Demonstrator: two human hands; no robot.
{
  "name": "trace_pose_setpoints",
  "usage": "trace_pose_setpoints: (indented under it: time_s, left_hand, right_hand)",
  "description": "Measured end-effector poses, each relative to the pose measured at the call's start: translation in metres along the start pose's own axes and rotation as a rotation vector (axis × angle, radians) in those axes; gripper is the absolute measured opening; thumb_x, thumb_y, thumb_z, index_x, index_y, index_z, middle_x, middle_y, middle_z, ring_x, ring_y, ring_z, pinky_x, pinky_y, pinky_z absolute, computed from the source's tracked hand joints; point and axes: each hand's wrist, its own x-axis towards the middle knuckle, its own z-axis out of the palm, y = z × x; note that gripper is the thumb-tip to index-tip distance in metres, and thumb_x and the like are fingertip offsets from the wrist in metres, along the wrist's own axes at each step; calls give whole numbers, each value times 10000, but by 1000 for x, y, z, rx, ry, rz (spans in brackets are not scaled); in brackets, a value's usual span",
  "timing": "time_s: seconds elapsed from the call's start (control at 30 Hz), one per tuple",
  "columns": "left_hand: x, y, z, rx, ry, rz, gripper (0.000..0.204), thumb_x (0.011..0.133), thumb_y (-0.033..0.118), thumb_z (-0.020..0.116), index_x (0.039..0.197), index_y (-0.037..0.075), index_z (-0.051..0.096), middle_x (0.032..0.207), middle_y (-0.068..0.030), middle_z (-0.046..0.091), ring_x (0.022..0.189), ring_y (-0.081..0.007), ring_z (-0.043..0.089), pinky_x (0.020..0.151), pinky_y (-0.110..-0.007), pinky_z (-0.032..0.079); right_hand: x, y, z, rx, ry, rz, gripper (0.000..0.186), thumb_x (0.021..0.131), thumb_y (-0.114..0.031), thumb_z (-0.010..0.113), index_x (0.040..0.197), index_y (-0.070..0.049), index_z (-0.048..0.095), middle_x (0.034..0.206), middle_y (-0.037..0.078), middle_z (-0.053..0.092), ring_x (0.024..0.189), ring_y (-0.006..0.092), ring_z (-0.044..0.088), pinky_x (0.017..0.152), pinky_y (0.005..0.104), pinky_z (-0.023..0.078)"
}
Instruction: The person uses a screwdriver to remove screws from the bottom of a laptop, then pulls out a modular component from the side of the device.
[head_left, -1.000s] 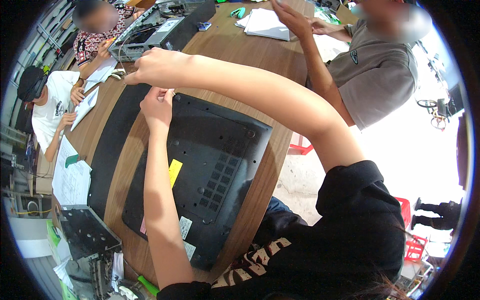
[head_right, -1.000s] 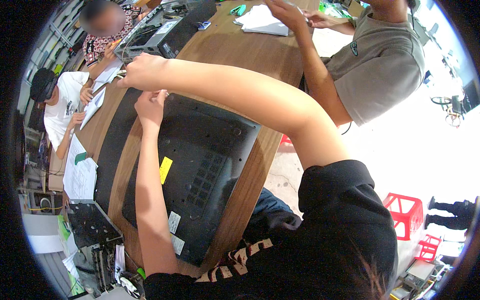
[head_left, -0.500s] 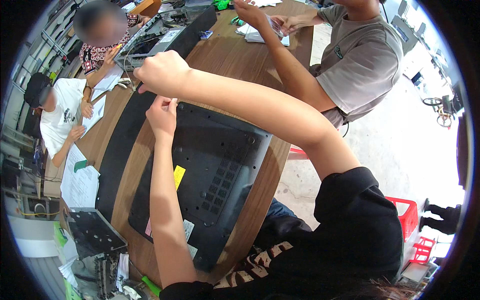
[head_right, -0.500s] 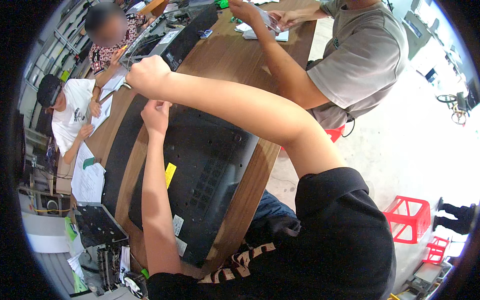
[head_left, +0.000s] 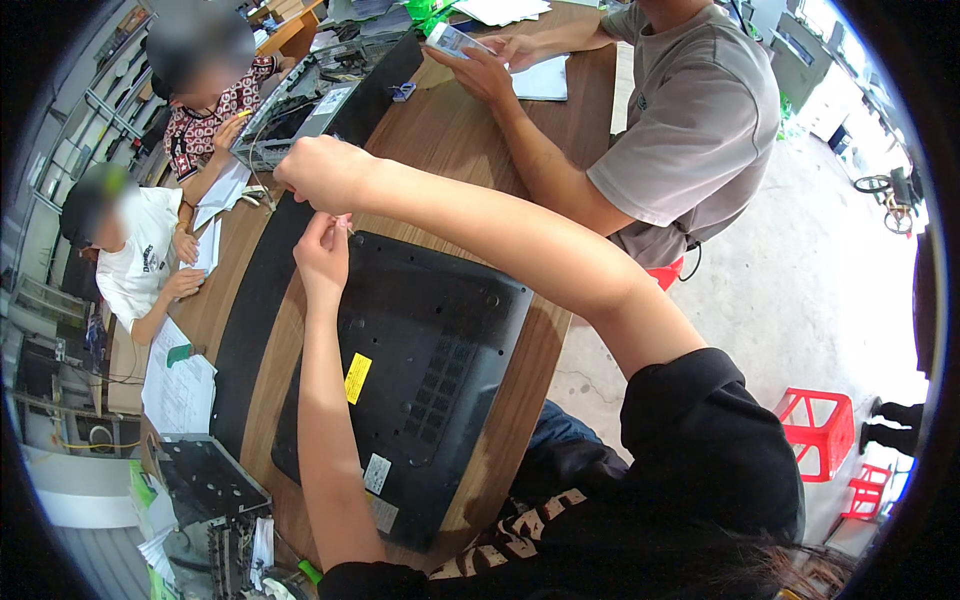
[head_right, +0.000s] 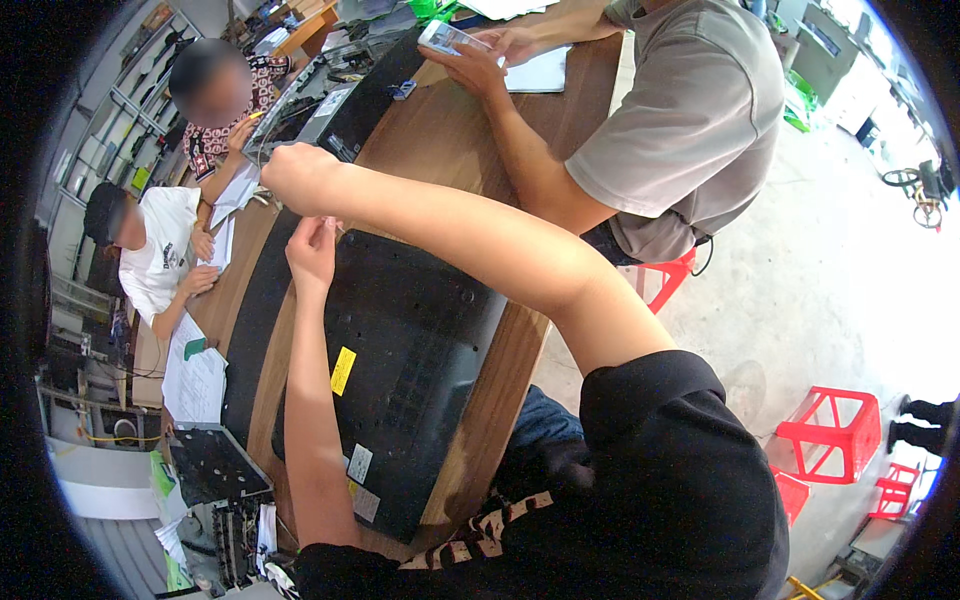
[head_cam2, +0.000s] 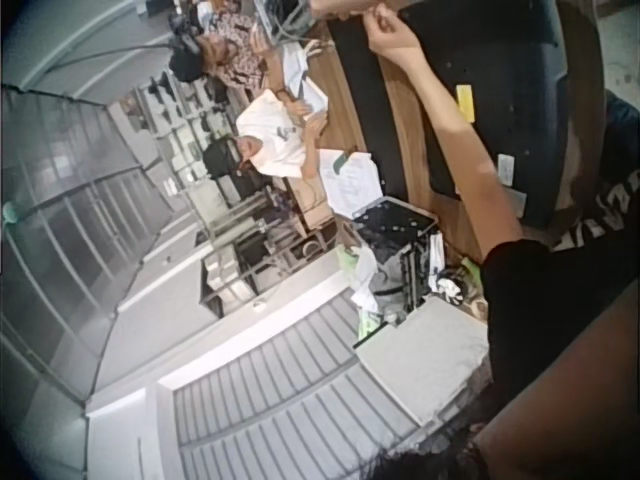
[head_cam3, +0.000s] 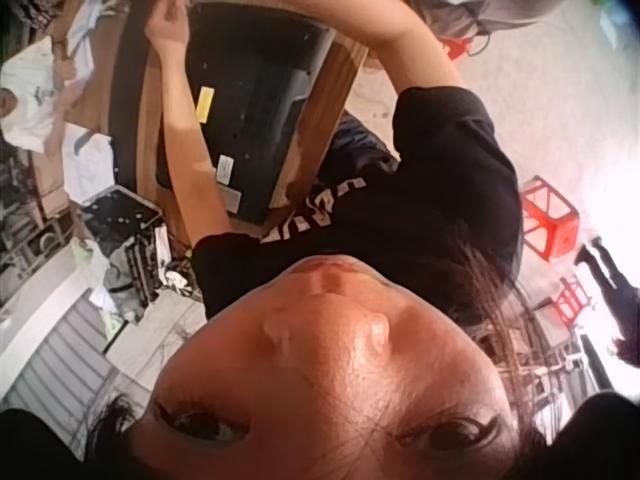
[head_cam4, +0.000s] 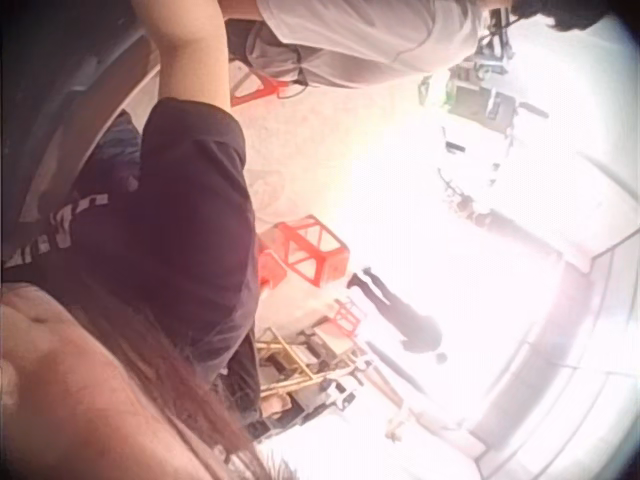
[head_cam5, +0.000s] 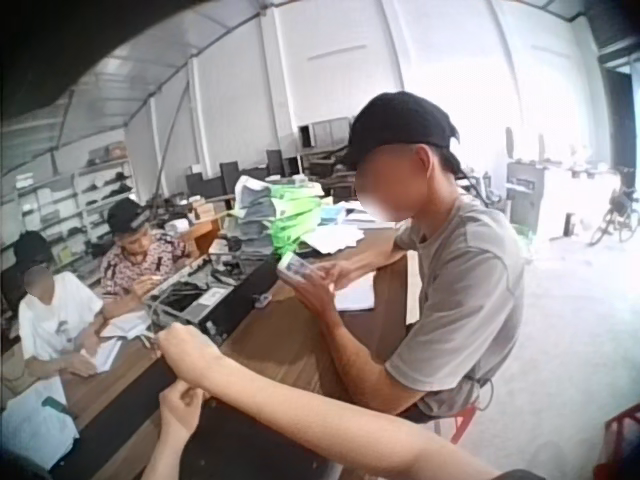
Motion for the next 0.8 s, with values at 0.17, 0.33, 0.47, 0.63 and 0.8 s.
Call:
trace_pose_setpoints:
  time_s: [0.17,0.33,0.47,0.63,0.8]
  left_hand:
    - [3,3,0,-119,13,76,187,965,73,504,1016,-75,606,913,-116,693,913,-183,687,793,-283,528]
    - [10,6,-1,-141,-17,-33,220,978,90,493,1008,-82,626,919,-112,702,893,-182,690,787,-297,544]
    - [12,12,-1,-88,-8,-93,215,963,102,528,1004,-76,641,930,-130,701,868,-182,686,775,-314,553]
    - [14,13,0,291,116,61,210,872,129,610,882,-80,630,731,-215,656,736,-245,702,650,-357,526]
    - [15,5,5,315,240,129,199,794,124,616,730,-63,595,693,-240,626,731,-355,678,592,-401,481]
  right_hand:
    - [-2,5,-2,121,-23,-79,160,704,-23,673,861,-40,700,801,126,695,785,296,684,708,378,542]
    - [-3,21,-4,174,8,-140,156,753,-58,668,901,-42,713,829,128,697,810,311,678,723,389,535]
    - [-9,24,8,168,71,-23,191,791,-84,654,969,-55,717,881,150,697,842,319,673,755,389,529]
    - [-17,3,41,554,493,155,201,846,-173,633,975,-23,663,836,158,678,816,287,666,758,374,519]
    - [-3,-19,66,966,672,413,324,889,-311,631,800,-13,537,643,73,567,618,167,544,611,342,468]
